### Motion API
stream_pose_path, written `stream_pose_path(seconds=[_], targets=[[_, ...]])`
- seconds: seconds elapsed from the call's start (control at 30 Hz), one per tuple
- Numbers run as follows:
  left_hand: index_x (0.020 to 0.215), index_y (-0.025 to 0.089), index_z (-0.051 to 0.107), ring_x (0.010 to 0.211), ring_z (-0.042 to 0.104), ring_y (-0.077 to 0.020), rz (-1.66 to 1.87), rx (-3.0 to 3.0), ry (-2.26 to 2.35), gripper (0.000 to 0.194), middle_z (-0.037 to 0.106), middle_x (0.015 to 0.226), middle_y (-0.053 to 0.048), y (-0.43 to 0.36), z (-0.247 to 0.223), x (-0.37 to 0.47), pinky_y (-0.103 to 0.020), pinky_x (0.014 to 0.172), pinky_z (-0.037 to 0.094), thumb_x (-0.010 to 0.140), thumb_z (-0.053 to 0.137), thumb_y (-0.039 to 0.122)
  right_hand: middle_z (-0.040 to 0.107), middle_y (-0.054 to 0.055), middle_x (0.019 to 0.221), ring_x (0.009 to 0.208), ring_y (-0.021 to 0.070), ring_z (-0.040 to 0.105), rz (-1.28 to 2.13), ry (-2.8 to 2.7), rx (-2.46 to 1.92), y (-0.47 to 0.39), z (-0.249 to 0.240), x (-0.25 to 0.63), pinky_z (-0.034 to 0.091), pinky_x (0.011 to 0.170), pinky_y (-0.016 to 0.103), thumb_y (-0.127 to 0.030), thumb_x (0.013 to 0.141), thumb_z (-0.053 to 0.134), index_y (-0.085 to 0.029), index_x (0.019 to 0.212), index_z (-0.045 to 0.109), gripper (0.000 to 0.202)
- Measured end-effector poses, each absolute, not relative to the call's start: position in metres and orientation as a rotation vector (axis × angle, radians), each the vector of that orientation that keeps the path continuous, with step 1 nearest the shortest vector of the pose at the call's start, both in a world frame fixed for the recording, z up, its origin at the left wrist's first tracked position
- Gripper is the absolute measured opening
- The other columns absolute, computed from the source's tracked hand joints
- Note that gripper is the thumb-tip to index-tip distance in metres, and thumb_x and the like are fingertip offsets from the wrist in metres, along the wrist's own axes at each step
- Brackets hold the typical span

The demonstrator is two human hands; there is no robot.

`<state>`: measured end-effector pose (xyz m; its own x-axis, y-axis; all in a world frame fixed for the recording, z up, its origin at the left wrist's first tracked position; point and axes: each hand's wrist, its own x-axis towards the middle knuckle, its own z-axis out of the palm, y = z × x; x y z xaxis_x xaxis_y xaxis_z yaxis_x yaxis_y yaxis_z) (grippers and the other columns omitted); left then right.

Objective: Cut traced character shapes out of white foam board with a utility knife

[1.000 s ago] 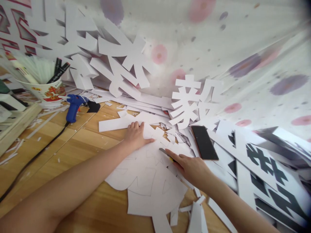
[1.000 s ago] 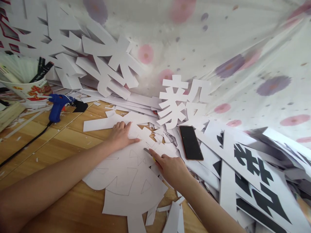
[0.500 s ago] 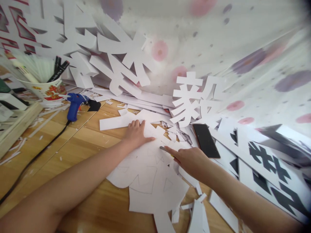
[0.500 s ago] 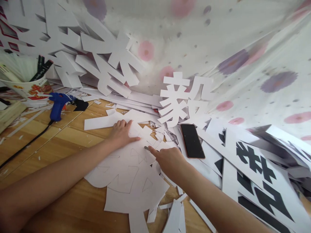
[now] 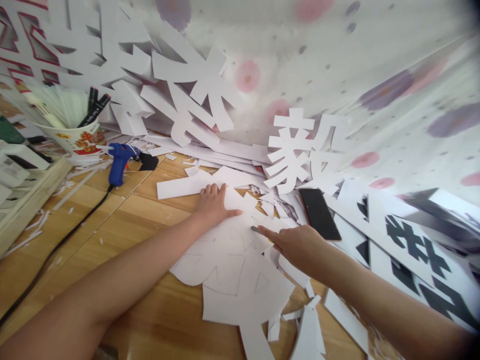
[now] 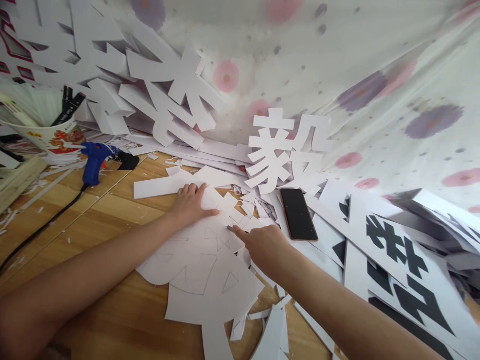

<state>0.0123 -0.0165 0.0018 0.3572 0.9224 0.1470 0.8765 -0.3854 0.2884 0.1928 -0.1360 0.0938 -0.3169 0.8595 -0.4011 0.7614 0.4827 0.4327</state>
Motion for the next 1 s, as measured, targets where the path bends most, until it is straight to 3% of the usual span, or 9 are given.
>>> stream_pose_path(seconds=[0.3, 0.77, 1.0], targets=[[0.131, 0.015, 0.030, 0.104, 0.039, -0.0313, 0.426, 2.450, 1.634, 0.096, 0.047, 0.112, -0.015, -0.017, 0.002, 0.013, -0.039, 0.088, 0.025, 0.059, 0.043, 0.078, 0.056, -0.002, 0.057, 0.044, 0.0092, 0.048, 0.191, 2.122, 1.361, -0.141, 0.094, 0.197, 0.013, 0.041, 0.025, -0.010, 0.077, 0.045, -0.025, 0.136, 0.030, 0.063], [0.128, 0.016, 0.033, 0.102, 0.041, -0.0316, 0.449, 2.455, 1.628, 0.094, 0.047, 0.110, -0.015, -0.018, 0.003, 0.013, -0.040, 0.087, 0.027, 0.058, 0.044, 0.077, 0.065, 0.002, 0.066, 0.057, 0.0183, 0.061, 0.102, 1.994, 1.347, -0.142, 0.103, 0.183, 0.019, 0.040, 0.026, -0.004, 0.074, 0.046, -0.022, 0.138, 0.023, 0.071], [0.121, 0.014, 0.041, 0.098, 0.046, -0.0323, 0.439, 2.441, 1.623, 0.092, 0.050, 0.104, -0.016, -0.017, 0.008, 0.014, -0.038, 0.086, 0.032, 0.055, 0.048, 0.077, 0.066, 0.003, 0.075, 0.056, 0.0182, 0.062, 0.210, 2.074, 1.472, -0.157, 0.084, 0.197, 0.024, 0.041, 0.026, -0.016, 0.083, 0.045, -0.027, 0.139, 0.021, 0.062]])
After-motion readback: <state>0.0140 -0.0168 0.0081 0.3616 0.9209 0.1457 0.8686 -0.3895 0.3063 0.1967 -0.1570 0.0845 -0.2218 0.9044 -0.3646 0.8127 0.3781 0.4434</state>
